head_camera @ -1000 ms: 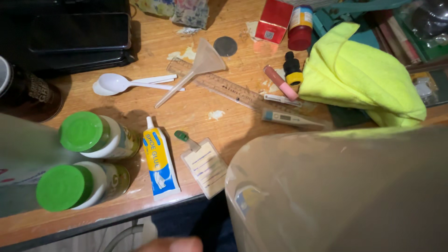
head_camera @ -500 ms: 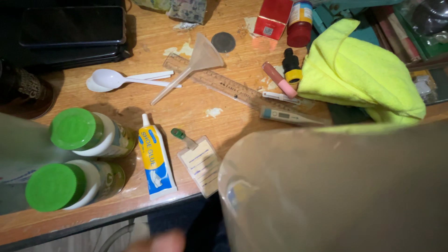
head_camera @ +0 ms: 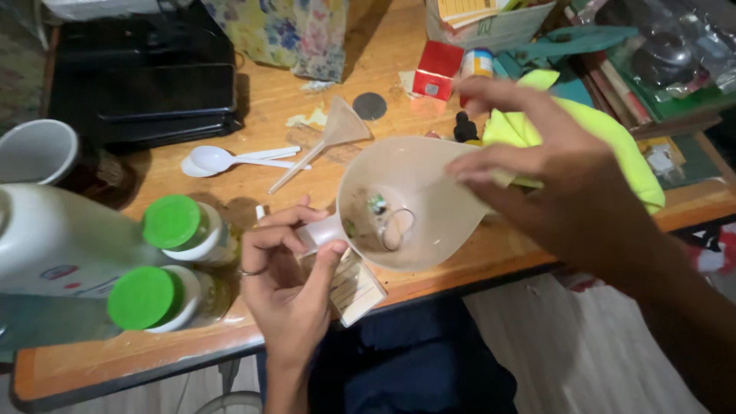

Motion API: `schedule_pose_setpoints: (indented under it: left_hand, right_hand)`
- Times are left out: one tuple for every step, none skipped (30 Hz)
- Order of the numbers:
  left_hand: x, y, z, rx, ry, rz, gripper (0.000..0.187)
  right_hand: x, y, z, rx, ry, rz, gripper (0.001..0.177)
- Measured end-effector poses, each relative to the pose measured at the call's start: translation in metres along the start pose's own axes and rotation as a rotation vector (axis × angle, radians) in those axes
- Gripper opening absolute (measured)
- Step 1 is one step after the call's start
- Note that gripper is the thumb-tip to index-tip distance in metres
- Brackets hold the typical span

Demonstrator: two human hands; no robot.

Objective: The person picks up several small items from a desk including sunglasses, a thermometer, and various containers, placing them into a funnel-shaped container.

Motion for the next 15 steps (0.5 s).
schedule_pose_setpoints:
  left_hand:
    - [-0.003,0.004,0.0,-0.013,-0.009,0.009,0.04]
    - [-0.007,0.006,-0.001,-0.026,-0.017,0.018,0.04]
    - [-0.009,0.008,-0.002,-0.031,-0.02,0.009,0.039]
    - [-0.012,0.008,-0.003,-0.036,-0.024,0.0,0.039]
    - [-0.014,0.009,-0.004,-0.041,-0.03,-0.01,0.039]
    - [-0.014,0.012,-0.004,-0.062,-0.033,0.042,0.038]
    - [-0.015,0.016,-0.004,-0.085,-0.032,0.097,0.037]
    - [-0.017,0.019,-0.003,-0.108,-0.031,0.153,0.036]
    - [-0.017,0.019,-0.003,-0.125,-0.034,0.163,0.036]
    - [-0.017,0.02,-0.003,-0.141,-0.036,0.174,0.037]
    - [-0.017,0.02,-0.003,-0.158,-0.039,0.185,0.037]
    - [-0.017,0.021,-0.004,-0.173,-0.036,0.209,0.037]
    - [-0.017,0.022,-0.004,-0.188,-0.033,0.233,0.037]
    - [-0.016,0.022,-0.005,-0.203,-0.031,0.258,0.037]
    - [-0.016,0.021,-0.004,-0.19,-0.03,0.264,0.037]
  right_hand:
    - [-0.003,0.001,-0.004,-0.01,0.025,-0.005,0.011]
    - [-0.005,0.003,-0.007,-0.021,0.05,-0.01,0.012]
    - [-0.006,0.004,-0.007,-0.031,0.042,-0.008,0.012]
    - [-0.007,0.005,-0.005,-0.04,0.034,-0.007,0.012]
    - [-0.007,0.005,-0.005,-0.049,0.028,-0.002,0.012]
    - [-0.007,0.005,-0.005,-0.011,0.038,-0.006,0.012]
    - [-0.007,0.004,-0.006,0.027,0.05,-0.015,0.012]
    - [-0.007,0.004,-0.008,0.065,0.061,-0.024,0.013]
    - [-0.007,0.004,-0.009,0.058,0.065,-0.026,0.012]
    - [-0.007,0.005,-0.011,0.052,0.068,-0.028,0.011]
    - [-0.006,0.005,-0.012,0.045,0.072,-0.029,0.011]
    - [-0.006,0.006,-0.012,0.044,0.064,-0.026,0.011]
    - [-0.006,0.008,-0.013,0.043,0.058,-0.022,0.01]
    - [-0.005,0.009,-0.014,0.043,0.052,-0.018,0.01]
    - [-0.003,0.01,-0.014,0.048,0.044,-0.01,0.01]
Point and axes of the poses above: each hand's wrist, its own x-axis towards the middle knuckle, its own z-axis out of the back of the hand, y = z × x, the point moved 5 cm from there along x, towards the middle knuckle, and after that the axes turned 13 degrees about x, right-handed, at the moved point
